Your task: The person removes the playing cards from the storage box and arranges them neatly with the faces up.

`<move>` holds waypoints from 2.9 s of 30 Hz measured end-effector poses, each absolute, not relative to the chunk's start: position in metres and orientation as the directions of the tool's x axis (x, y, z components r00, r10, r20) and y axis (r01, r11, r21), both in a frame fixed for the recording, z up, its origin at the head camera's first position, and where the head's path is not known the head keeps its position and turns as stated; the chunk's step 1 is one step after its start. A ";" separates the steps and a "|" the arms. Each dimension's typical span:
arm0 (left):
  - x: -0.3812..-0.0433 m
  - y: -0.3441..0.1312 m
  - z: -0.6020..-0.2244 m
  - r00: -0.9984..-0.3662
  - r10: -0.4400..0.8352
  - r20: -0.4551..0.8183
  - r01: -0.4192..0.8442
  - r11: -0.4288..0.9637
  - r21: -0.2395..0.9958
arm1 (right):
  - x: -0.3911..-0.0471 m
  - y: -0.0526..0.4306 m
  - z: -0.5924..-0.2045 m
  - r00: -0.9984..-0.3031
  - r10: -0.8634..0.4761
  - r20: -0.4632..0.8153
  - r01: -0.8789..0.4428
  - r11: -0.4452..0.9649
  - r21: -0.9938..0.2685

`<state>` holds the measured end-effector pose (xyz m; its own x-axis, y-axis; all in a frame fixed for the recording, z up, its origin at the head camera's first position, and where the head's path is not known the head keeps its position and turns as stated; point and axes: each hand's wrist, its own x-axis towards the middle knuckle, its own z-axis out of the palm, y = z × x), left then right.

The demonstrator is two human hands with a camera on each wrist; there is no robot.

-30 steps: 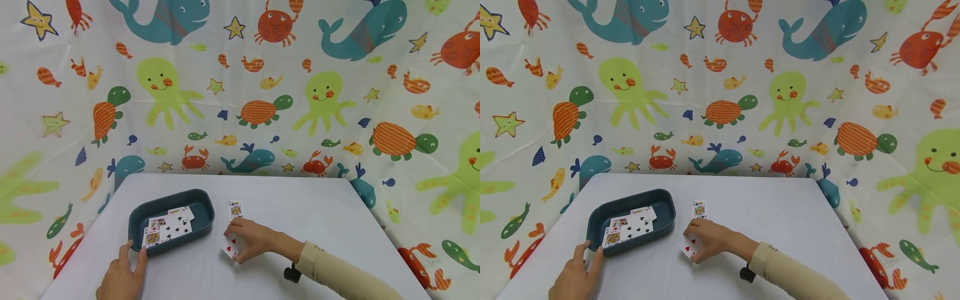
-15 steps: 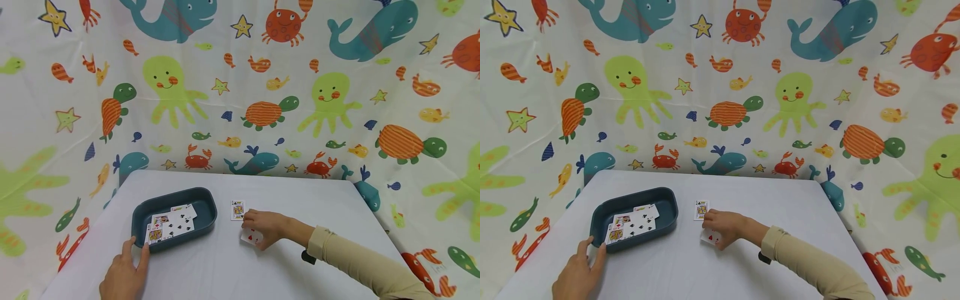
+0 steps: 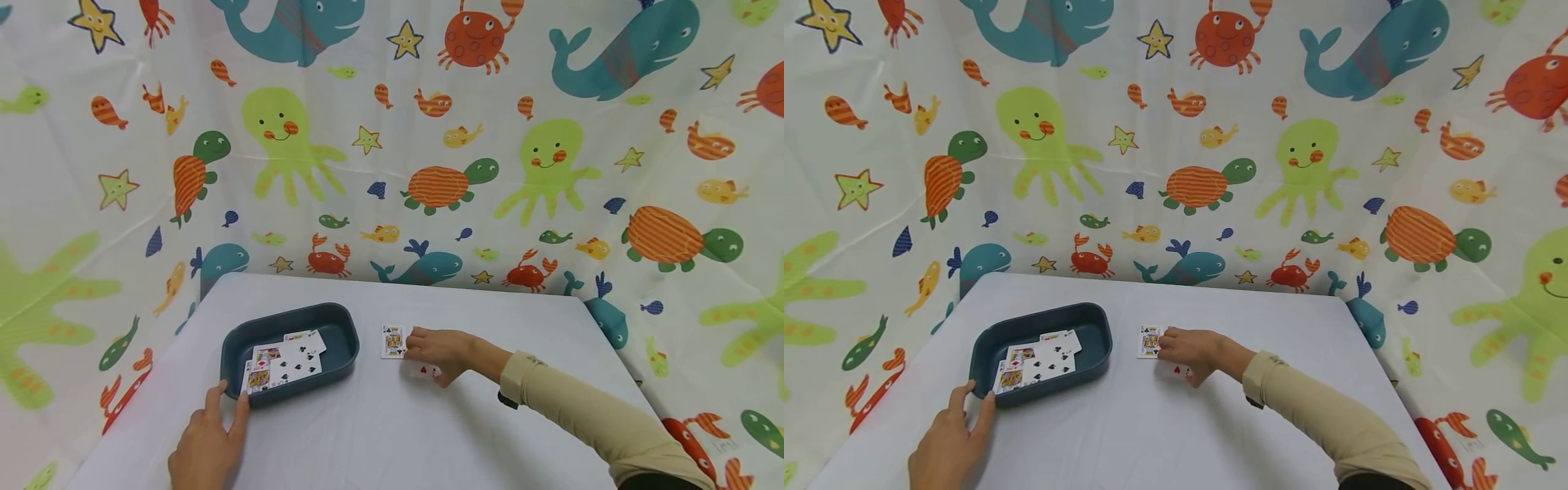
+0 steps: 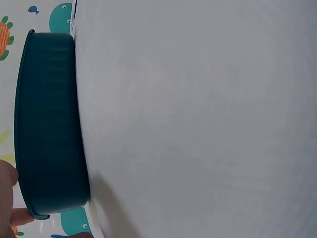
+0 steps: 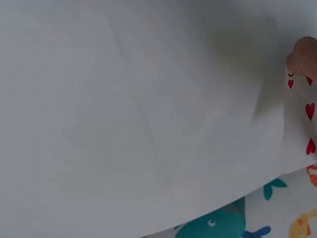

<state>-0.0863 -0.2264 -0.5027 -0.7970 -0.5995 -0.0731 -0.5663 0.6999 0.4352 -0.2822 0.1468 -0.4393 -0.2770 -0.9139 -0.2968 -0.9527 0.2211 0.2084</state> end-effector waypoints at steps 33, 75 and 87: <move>-0.086 -0.224 -0.501 -0.800 -0.596 -0.064 -0.562 0.709 0.426 | -0.323 0.147 -0.447 -0.293 -0.891 -0.347 -0.940 0.201 0.276; -0.079 -0.234 -0.494 -0.820 -0.566 -0.087 -0.544 0.723 0.425 | -0.289 0.169 -0.468 -0.691 -0.723 -0.012 -0.685 0.661 -0.306; -0.077 -0.238 -0.492 -0.825 -0.558 -0.090 -0.539 0.727 0.426 | -0.269 0.154 -0.489 -0.778 -0.563 0.279 -0.614 0.584 -0.531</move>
